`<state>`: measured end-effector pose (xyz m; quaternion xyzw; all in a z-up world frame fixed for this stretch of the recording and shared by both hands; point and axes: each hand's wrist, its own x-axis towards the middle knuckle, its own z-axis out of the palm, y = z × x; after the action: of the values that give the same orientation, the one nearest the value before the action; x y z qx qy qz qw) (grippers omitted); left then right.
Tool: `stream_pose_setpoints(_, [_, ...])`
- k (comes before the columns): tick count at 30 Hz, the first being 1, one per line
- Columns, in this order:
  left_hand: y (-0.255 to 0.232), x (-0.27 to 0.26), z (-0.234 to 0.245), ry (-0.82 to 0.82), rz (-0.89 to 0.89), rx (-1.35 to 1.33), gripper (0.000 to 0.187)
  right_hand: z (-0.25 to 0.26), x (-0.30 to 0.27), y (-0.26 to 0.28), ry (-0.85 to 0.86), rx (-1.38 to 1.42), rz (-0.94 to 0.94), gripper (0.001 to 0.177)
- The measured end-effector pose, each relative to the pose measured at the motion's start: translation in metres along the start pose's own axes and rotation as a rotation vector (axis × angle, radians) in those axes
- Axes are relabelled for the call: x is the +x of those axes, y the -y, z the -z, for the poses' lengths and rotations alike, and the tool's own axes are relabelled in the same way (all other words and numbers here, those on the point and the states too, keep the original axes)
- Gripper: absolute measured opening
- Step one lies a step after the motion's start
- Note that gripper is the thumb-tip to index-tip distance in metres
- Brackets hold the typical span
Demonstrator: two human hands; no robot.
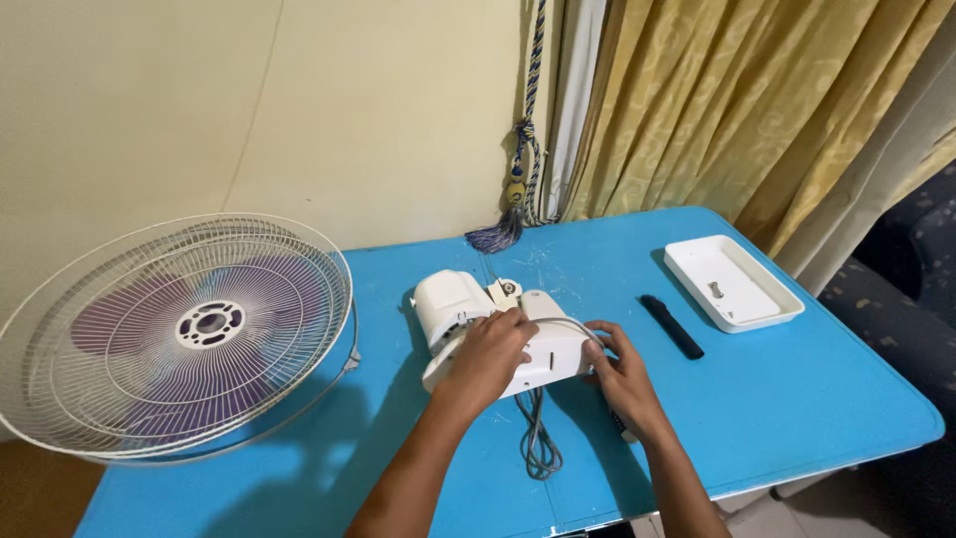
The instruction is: The person uses a screwdriver to remove screws from the back of a white fan motor housing. They place the removed screws into a white tray on the table. The fan head with the cage and blades sits to the left.
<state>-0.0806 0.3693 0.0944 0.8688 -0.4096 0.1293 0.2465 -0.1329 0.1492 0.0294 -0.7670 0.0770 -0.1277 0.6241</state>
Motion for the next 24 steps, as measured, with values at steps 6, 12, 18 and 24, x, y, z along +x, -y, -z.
stream_pose_setpoints(6, [-0.001,-0.026,0.008,-0.171,-0.058,0.025,0.075,-0.011,0.002,0.016,-0.082,-0.029,0.074,0.035])
stream_pose_setpoints(12, [-0.008,-0.046,0.009,-0.180,-0.034,0.095,0.104,-0.022,0.002,0.035,-0.146,-0.115,0.055,0.037])
stream_pose_setpoints(18, [0.004,-0.050,-0.007,-0.305,-0.019,0.142,0.105,-0.029,0.006,0.050,-0.210,-0.186,0.023,0.038])
stream_pose_setpoints(24, [0.014,-0.045,-0.012,-0.314,-0.010,0.174,0.097,-0.032,0.012,0.043,-0.256,-0.186,0.086,0.040])
